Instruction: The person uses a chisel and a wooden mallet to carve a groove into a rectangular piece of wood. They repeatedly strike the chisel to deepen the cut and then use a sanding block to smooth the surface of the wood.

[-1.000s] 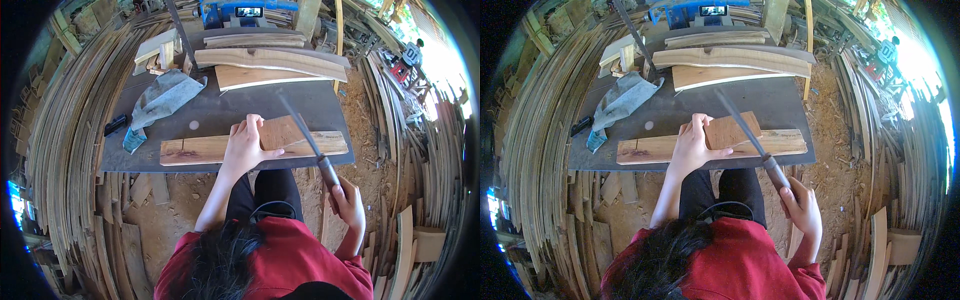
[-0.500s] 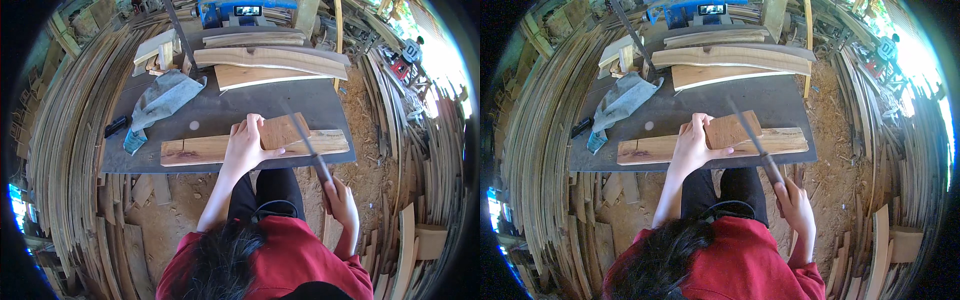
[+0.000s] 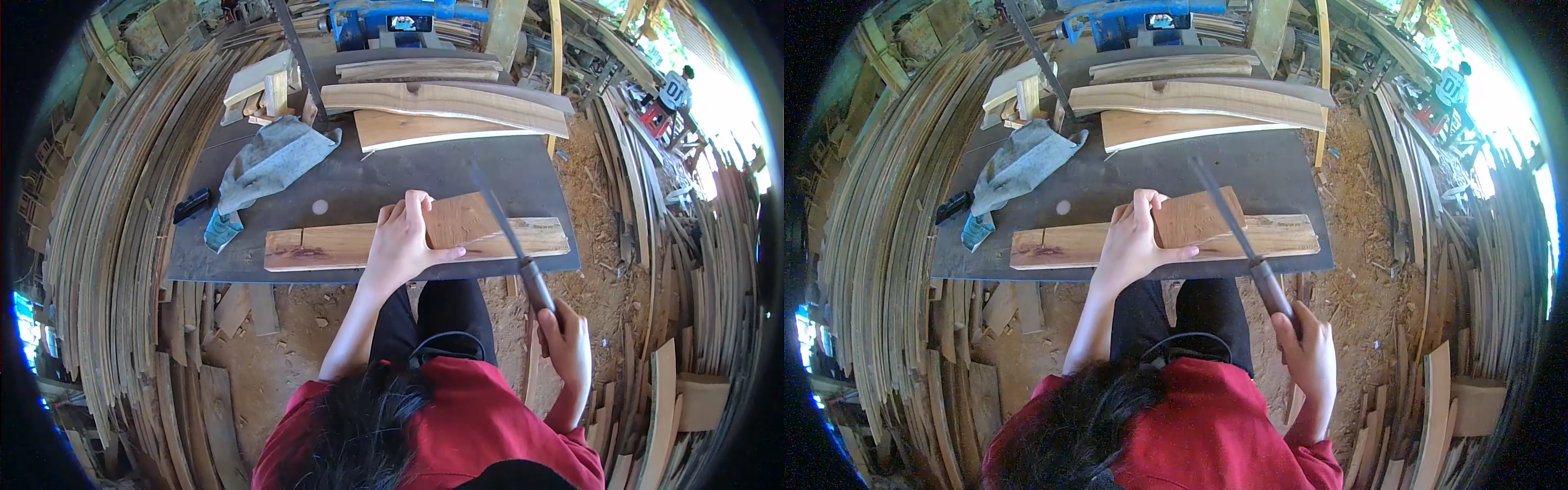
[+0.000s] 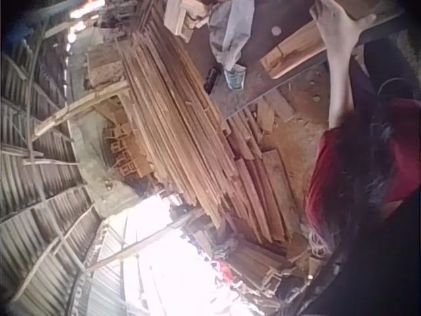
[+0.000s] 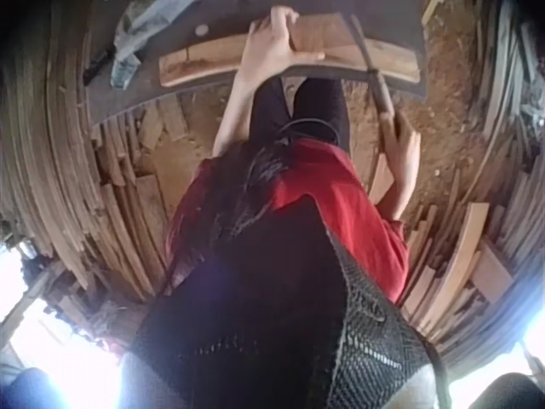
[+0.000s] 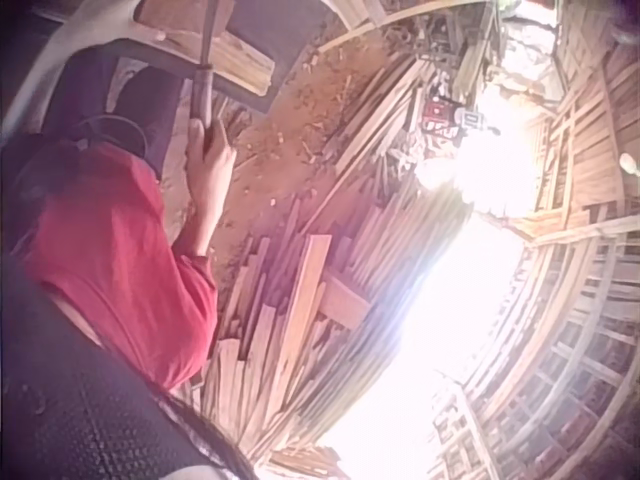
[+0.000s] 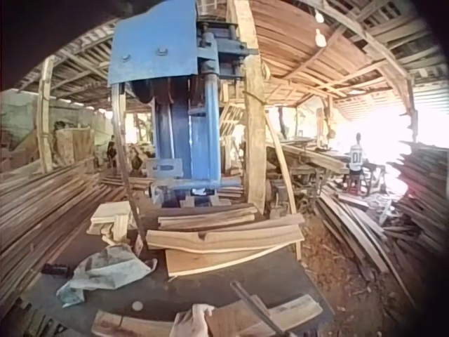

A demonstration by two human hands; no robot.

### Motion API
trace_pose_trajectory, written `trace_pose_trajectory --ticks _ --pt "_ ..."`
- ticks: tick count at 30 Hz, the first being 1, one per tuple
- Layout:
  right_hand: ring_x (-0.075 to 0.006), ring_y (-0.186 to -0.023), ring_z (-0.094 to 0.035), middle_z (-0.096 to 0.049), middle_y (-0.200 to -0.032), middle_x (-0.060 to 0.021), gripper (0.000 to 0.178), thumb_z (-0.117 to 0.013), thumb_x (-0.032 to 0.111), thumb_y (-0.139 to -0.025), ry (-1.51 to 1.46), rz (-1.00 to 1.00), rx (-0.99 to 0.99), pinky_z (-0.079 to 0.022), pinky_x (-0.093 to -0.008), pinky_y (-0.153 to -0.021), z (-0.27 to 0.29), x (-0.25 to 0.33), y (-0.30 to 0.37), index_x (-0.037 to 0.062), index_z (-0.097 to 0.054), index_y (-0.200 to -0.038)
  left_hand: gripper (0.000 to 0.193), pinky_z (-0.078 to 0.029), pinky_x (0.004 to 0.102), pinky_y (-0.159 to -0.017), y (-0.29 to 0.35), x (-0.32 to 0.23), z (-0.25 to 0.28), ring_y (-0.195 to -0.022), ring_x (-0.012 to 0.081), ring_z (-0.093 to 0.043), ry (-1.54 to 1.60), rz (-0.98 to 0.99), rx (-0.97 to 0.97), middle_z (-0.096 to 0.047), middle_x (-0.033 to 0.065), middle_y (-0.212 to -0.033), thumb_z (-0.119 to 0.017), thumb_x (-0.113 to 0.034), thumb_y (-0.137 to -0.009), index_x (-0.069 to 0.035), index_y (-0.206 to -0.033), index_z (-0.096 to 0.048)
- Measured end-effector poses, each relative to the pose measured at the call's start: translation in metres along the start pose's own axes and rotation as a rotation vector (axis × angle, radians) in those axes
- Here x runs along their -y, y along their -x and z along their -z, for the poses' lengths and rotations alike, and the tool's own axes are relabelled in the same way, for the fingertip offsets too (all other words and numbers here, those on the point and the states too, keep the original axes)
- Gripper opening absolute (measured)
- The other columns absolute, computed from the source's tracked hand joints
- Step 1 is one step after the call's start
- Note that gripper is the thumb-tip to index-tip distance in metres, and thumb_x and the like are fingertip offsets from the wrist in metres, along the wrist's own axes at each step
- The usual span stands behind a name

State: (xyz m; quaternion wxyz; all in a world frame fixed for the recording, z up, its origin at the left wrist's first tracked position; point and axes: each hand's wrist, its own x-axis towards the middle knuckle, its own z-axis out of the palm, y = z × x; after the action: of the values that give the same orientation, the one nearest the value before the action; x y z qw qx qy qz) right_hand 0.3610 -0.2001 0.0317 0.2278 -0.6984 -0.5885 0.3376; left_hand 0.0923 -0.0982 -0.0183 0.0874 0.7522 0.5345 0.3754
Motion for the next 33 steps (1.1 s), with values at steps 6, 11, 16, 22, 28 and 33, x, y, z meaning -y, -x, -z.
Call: trace_pose_trajectory --ticks 6,11,16,22,28,33 --pt "-0.0091 -0.043 -0.048 -0.049 -0.051 -0.0028 0.036 -0.051 0.032 -0.098 -0.221 0.015 0.143 -0.037 -0.0272 -0.042 -0.009 0.004 -0.001 0.0007 -0.057 -0.082 0.083 -0.04 0.0461 -0.09 -0.002 0.0 0.001 -0.092 0.0353 -0.059 0.006 -0.013 -0.012 -0.055 0.0137 -0.099 -0.081 -0.058 -0.061 -0.004 -0.107 -0.037" --pt "-0.0099 -0.042 -0.047 -0.049 -0.051 -0.0029 0.039 -0.051 0.036 -0.097 -0.265 0.138 0.108 -0.036 -0.028 -0.041 -0.005 -0.003 0.002 0.0004 -0.057 -0.084 0.083 -0.04 0.0469 -0.092 -0.001 0.0 0.0 -0.094 0.0349 -0.06 0.002 0.013 0.007 -0.054 0.0134 -0.096 -0.082 -0.055 -0.061 -0.005 -0.108 -0.036" --pt "-0.0099 -0.042 -0.046 -0.048 -0.052 -0.0022 0.037 -0.048 0.035 -0.098 -0.267 -0.007 0.137 -0.034 -0.0282 -0.04 -0.011 -0.003 -0.002 0.0012 -0.055 -0.084 0.082 -0.041 0.0474 -0.091 0.0 0.002 -0.001 -0.094 0.0352 -0.06 0.001 -0.01 -0.007 -0.055 0.0144 -0.096 -0.083 -0.054 -0.062 -0.004 -0.107 -0.036" --pt "-0.0108 -0.042 -0.048 -0.05 -0.052 -0.0029 0.038 -0.052 0.034 -0.097 -0.122 0.028 0.133 -0.037 -0.0288 -0.041 0.005 -0.009 -0.001 0.0008 -0.057 -0.08 0.076 -0.044 0.0455 -0.089 -0.003 -0.001 0.004 -0.093 0.0346 -0.062 0.018 0.039 -0.044 -0.057 0.0176 -0.102 -0.086 -0.044 -0.063 -0.005 -0.105 -0.036" --pt "-0.0123 -0.043 -0.05 -0.052 -0.053 -0.0045 0.04 -0.055 0.035 -0.095 -0.102 0.061 0.115 -0.038 -0.0302 -0.043 0.004 -0.02 0.0 0.0006 -0.055 -0.076 0.073 -0.049 0.0378 -0.087 -0.001 0.017 0.053 -0.096 0.0265 -0.061 0.045 0.201 -0.269 -0.059 0.0193 -0.102 -0.089 -0.023 -0.061 -0.003 -0.107 -0.036" --pt "-0.0168 -0.045 -0.055 -0.057 -0.056 -0.0086 0.039 -0.059 0.036 -0.093 -0.003 0.124 0.157 -0.043 -0.0329 -0.047 -0.001 -0.02 -0.007 -0.0005 -0.059 -0.079 0.074 -0.05 0.0369 -0.082 0.009 0.053 0.111 -0.091 0.0253 -0.062 0.013 0.255 -0.607 -0.059 0.0163 -0.097 -0.089 -0.029 -0.062 0.0 -0.109 -0.041"
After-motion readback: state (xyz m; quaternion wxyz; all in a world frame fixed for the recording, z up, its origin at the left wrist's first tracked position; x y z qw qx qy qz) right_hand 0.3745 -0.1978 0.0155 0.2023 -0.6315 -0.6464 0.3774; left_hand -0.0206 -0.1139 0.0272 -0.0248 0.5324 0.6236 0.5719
